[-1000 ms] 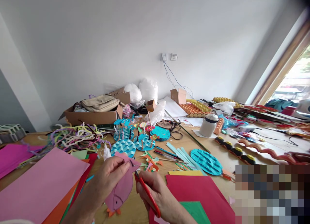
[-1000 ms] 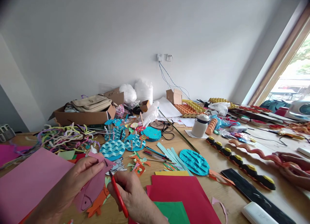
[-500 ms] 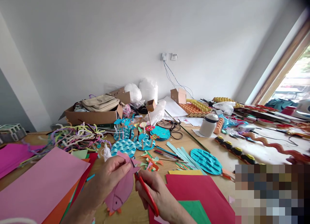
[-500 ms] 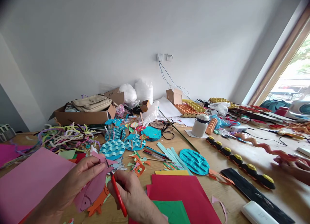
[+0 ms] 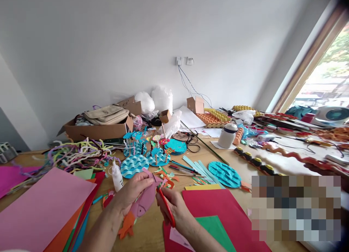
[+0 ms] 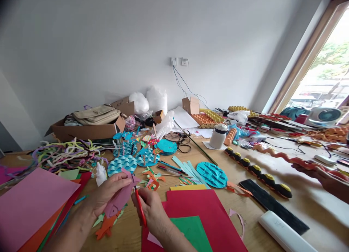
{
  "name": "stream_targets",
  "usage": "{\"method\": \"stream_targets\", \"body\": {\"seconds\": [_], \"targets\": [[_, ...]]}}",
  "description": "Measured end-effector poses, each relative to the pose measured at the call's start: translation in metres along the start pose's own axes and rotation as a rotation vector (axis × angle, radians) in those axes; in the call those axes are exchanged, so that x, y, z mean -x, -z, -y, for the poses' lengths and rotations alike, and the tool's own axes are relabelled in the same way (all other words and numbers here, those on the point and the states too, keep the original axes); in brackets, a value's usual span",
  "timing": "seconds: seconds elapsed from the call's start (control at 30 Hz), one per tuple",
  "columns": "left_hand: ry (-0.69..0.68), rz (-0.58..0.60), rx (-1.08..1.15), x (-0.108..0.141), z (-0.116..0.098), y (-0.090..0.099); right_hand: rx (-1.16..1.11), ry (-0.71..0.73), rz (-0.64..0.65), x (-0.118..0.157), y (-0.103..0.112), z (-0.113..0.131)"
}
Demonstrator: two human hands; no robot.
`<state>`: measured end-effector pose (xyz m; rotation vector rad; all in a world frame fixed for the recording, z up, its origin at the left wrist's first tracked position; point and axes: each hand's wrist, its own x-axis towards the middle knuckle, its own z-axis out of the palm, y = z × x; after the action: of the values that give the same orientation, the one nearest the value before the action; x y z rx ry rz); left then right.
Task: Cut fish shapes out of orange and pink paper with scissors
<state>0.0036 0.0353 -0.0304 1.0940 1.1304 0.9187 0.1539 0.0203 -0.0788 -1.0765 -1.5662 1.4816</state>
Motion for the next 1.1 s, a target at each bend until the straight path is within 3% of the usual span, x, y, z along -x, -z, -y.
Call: {"method": "stream_targets", "body": {"seconds": [0.23,0.47,0.67,0.83,1.1], "targets": [[-0.009,0.016,-0.091,-0.025,0.024,-0.002,-0.029,-0.130,-0.081,-0.009,0.010,-0.025],[-0.136,-0.013,-0.304,-0.026,0.018,0.005,-0.010,-0.221,-0.027,-0.018,0.037,-0.022],[-0.203,-0.023,-0.492,-0.030,0.019,0.012,0.048,-0.038,-0.092,-0.021,0.051,0.013],[-0.232,0.023,-0.647,-0.023,0.011,0.006,0.194,0.110,-0.076,-0.028,0.041,0.045],[-0.257,0.088,-0.706,-0.020,0.005,0.001,0.368,0.224,-0.051,-0.037,0.030,0.056]]}}
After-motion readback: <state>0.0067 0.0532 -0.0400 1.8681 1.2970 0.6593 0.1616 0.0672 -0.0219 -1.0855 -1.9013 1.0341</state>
